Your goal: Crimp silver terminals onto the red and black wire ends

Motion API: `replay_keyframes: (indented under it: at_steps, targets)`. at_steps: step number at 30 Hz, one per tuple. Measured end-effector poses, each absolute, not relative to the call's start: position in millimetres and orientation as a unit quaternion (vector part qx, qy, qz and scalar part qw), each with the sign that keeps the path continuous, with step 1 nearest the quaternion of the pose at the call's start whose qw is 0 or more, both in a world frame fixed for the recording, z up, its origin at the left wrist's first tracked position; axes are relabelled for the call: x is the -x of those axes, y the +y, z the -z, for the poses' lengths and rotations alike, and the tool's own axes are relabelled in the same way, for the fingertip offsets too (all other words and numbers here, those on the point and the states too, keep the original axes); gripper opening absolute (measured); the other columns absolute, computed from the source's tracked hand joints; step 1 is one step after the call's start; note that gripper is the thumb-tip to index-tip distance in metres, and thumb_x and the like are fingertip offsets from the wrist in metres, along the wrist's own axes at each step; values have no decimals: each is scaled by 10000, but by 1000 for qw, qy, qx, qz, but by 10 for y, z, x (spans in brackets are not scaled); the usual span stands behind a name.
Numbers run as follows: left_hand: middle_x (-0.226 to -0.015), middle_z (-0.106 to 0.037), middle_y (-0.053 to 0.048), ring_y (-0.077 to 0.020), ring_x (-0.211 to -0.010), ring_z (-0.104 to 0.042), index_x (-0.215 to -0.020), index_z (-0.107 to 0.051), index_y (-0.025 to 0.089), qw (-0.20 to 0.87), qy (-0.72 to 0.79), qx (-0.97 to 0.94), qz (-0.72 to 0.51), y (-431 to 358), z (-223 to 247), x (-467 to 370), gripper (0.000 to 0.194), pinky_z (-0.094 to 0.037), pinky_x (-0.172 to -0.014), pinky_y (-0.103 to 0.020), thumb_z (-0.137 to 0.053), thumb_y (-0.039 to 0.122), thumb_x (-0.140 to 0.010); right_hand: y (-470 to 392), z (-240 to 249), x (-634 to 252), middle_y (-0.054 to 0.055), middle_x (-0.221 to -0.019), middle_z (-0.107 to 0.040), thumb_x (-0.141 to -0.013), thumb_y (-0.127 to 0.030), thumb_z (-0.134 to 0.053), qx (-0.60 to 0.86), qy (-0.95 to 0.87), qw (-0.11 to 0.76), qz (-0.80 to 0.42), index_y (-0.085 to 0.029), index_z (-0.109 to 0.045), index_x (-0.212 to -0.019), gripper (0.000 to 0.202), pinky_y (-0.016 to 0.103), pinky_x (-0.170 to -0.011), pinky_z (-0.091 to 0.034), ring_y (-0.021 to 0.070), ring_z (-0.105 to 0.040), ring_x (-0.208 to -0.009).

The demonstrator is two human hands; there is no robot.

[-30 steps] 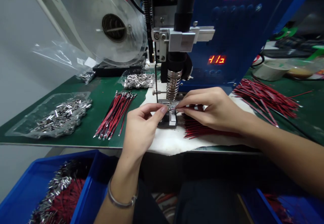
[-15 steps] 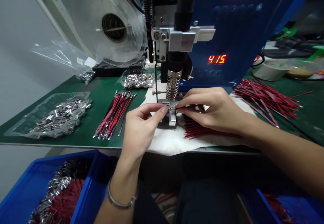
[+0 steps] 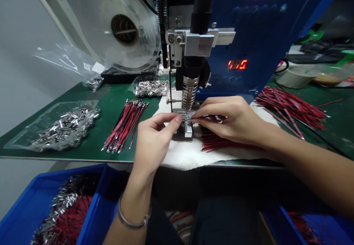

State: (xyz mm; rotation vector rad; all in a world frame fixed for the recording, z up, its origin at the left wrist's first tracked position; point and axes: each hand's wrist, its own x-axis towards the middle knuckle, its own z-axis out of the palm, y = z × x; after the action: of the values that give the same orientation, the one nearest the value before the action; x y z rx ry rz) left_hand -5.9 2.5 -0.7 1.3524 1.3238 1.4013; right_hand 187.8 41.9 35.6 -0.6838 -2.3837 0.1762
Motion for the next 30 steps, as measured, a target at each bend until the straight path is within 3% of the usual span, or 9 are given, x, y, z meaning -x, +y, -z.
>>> replay_keyframes:
  at_steps: [4,15,24,30]
  targets:
    - [-655,-640,-29,-108,-531,-461,-845,-760,178,371,527,-534,-547,14,-5,58,251,-319,-485,-241,-728,402,-738,415,-369,-1875,53,-814,-709,-868,-176,-592,263,-908,317,-77,-190,-713,-867,122,250,-628,-492,143,-639,-699]
    - [-709,-675,-48,-128,-581,-520,-846,-755,174,362,539,-537,-538,21,0,71,255,-367,-523,-245,-734,401,-732,416,-368,-1880,62,-810,-714,-878,-149,-561,251,-914,310,-75,-156,-711,-893,152,235,-630,-491,131,-635,-692]
    - [-669,-631,-25,-87,-519,-434,-845,-740,175,363,538,-548,-528,9,-51,116,264,-309,-469,-223,-712,421,-753,400,-377,-1866,59,-810,-714,-863,-141,-580,267,-908,316,-70,-155,-712,-876,133,228,-631,-481,133,-640,-690]
    - [-766,-677,-37,-78,-534,-463,-848,-725,169,385,523,-544,-531,20,-61,199,270,-313,-453,-199,-705,423,-760,406,-368,-1868,64,-803,-709,-863,-134,-580,261,-909,318,-66,-137,-712,-876,132,229,-628,-478,135,-638,-692]
